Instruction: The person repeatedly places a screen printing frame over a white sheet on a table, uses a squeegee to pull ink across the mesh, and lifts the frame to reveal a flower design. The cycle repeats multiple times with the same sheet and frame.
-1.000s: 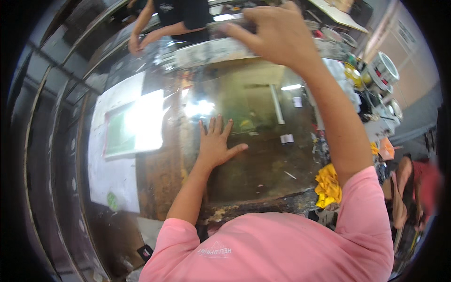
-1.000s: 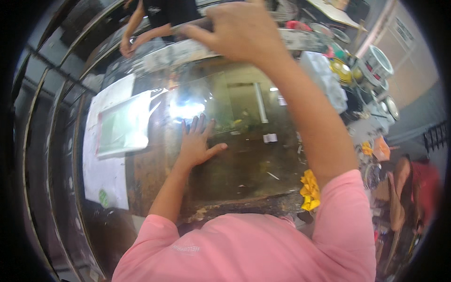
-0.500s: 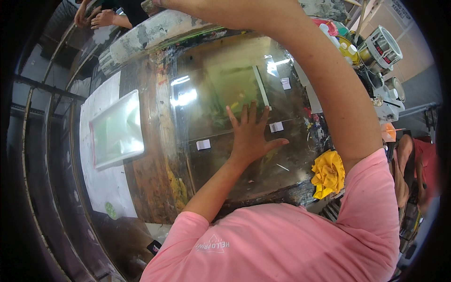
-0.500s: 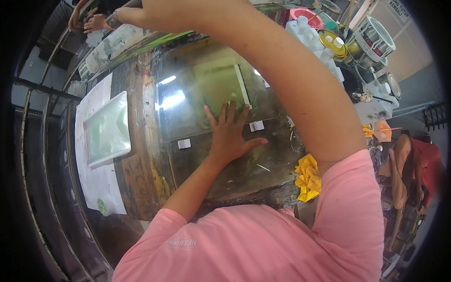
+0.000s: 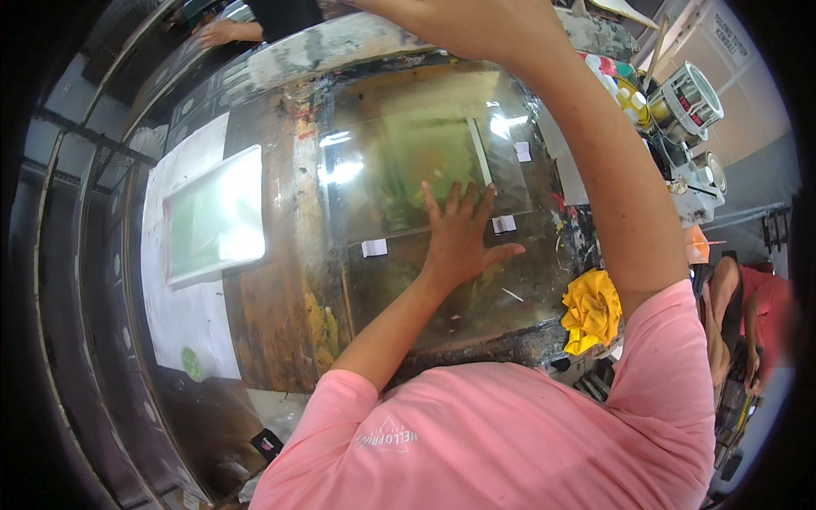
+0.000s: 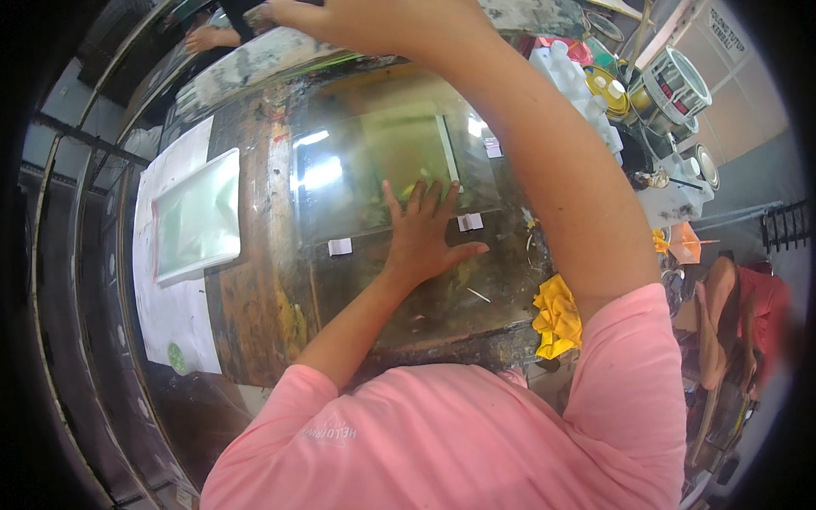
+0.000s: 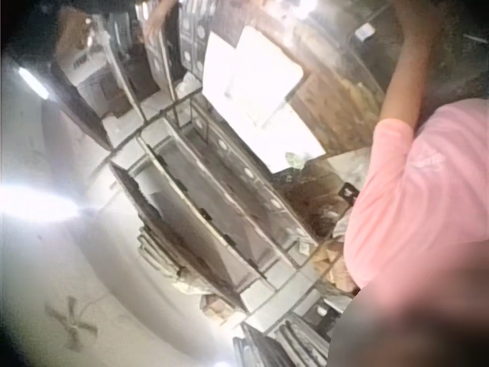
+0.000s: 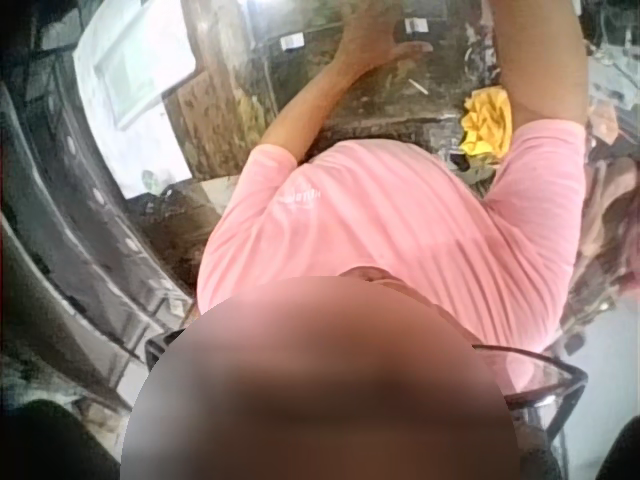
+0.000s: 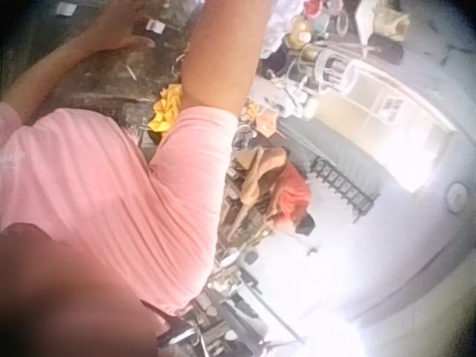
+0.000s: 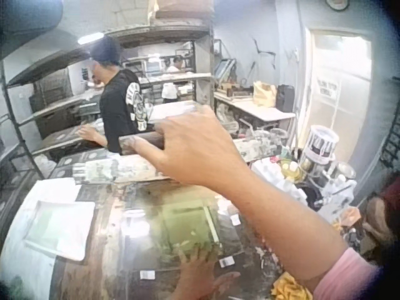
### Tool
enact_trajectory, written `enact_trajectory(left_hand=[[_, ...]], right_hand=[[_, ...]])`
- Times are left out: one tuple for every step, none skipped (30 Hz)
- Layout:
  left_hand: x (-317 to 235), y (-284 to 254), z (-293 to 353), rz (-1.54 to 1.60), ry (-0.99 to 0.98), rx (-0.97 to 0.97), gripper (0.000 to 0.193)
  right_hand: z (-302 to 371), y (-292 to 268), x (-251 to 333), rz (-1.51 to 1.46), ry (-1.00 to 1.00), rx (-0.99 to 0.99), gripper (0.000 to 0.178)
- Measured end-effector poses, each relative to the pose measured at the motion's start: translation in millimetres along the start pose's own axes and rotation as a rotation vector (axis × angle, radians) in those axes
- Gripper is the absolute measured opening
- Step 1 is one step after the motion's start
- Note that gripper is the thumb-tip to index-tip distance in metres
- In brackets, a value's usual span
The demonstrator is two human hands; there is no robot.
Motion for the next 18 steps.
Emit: enact_trajectory(left_hand=[[1.0,-3.5,0.7,0.036,0.010,-0.018,0.115],[5.3,-10.4,1.4,0.065,0.009,-0.041,0.113],[9.9,-18.7,2.0,0.097,0.008,0.019,0.111],[18.8,-33.3,3.4,0.175,-0.115,-0.104,0.109],[34.2,-49.1,4.8,0.255,-0.232,-0.147,0.107],[51.9,-66.9,6.4,0.340,-0.360,-0.178,0.107],[76.4,-85.7,6.9,0.584,-0.534,-0.231,0.106],[101.3,-103.7,10.9,0.827,-0.752,-0.257,0.106],[120.7,-125.4,18.7,0.987,-0.725,-0.381,0.110],[135.9,-141.0,26.4,1.140,-0.726,-0.493,0.113],[140.4,-146.2,31.9,1.147,-0.708,-0.420,0.112],[143.1,-147.7,39.7,1.153,-0.688,-0.345,0.111],[143.0,-146.2,47.5,1.166,-0.591,-0.326,0.109],[139.0,-135.9,58.4,1.027,-0.699,-0.229,0.097],[130.0,-122.8,70.5,0.894,-0.728,-0.184,0.085],[123.1,-108.8,81.8,0.771,-0.750,-0.128,0.072],[121.5,-98.1,91.6,0.503,-0.726,-0.111,0.077],[120.5,-88.2,100.2,0.250,-0.694,-0.090,0.082]], right_hand=[[0.3,0.8,1.1,-0.004,-0.009,-0.024,0.066],[1.8,1.8,2.3,-0.014,-0.019,-0.048,0.067],[1.3,5.2,5.5,-0.017,-0.094,-0.169,0.064],[4.6,9.2,6.4,-0.014,-0.090,-0.179,0.062],[9.2,12.8,6.3,-0.011,-0.083,-0.191,0.060],[16.2,15.1,5.4,-0.005,-0.073,-0.204,0.059],[26.1,20.1,7.1,0.018,-0.076,-0.209,0.055],[36.8,23.5,7.1,0.040,-0.079,-0.213,0.052],[50.1,29.3,9.5,0.039,-0.106,-0.215,0.055],[64.0,36.0,12.6,0.041,-0.132,-0.215,0.062],[84.6,45.1,16.5,0.067,-0.059,-0.120,0.069],[104.1,53.9,21.0,0.067,-0.043,-0.047,0.065],[121.0,61.4,22.9,0.051,-0.051,0.029,0.062],[135.3,68.7,19.1,-0.009,0.004,0.177,0.055],[149.8,75.2,14.4,-0.085,0.036,0.305,0.049],[164.7,79.9,11.2,-0.185,-0.016,0.368,0.036],[178.1,91.7,12.3,-0.170,-0.011,0.379,0.031],[192.4,100.5,13.2,-0.218,0.021,0.374,0.041]])
Point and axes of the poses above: each hand's wrist, its own z-axis away from the middle knuckle, its own y-axis out of the palm, x = y × z, the point moved 2 cm from there along -z, towards the middle knuckle, and after that the axes turned 13 degrees about -z, right-handed, at the moved point
